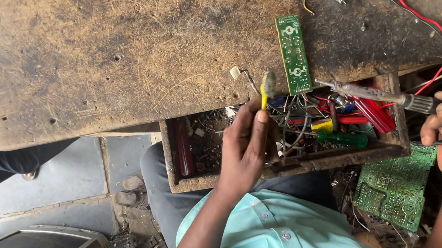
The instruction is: The person sits at a workbench and uses a soldering iron on a green circuit board, brushing the board with a yellow-handled brush between soldering passes. They then set the board aside, handle a wire and a screwdriver, and work on another small board with wires attached.
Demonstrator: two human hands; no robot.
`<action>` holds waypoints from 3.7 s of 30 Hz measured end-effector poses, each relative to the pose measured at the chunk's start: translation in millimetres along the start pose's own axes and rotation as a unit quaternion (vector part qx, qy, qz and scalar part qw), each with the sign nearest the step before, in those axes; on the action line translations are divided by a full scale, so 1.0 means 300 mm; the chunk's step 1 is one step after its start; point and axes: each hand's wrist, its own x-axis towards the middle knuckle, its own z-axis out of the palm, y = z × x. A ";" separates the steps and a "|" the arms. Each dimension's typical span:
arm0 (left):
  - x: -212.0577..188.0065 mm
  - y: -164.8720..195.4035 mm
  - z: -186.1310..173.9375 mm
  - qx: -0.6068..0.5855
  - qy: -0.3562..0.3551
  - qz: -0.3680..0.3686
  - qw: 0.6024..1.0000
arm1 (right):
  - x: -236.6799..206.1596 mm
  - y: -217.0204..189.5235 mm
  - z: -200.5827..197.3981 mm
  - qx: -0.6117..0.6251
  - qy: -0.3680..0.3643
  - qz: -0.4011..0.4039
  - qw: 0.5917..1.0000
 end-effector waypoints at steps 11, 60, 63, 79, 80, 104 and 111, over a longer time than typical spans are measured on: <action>0.045 -0.055 0.041 -0.047 0.008 -0.012 0.999 | -0.008 0.027 -0.041 0.006 -0.022 0.003 1.000; -0.108 0.116 -0.156 0.667 -0.056 0.131 0.731 | 0.054 -0.051 0.017 -0.493 0.075 -0.272 0.823; -0.100 0.104 -0.144 0.673 -0.056 0.154 0.721 | -0.028 -0.132 0.176 -0.544 -0.057 -0.293 0.784; -0.114 0.085 -0.168 0.592 0.046 0.253 0.764 | -0.029 -0.093 0.315 -0.617 -0.283 -0.142 0.720; -0.114 0.085 -0.169 0.589 0.047 0.255 0.765 | -0.016 -0.098 0.323 -0.635 -0.289 -0.152 0.700; -0.028 0.117 -0.045 0.514 0.086 0.397 0.755 | 0.025 -0.298 0.170 -0.138 -0.094 -0.167 0.972; 0.031 0.078 -0.015 0.541 0.053 0.358 0.759 | 0.060 -0.275 0.264 -0.205 -0.055 -0.280 0.936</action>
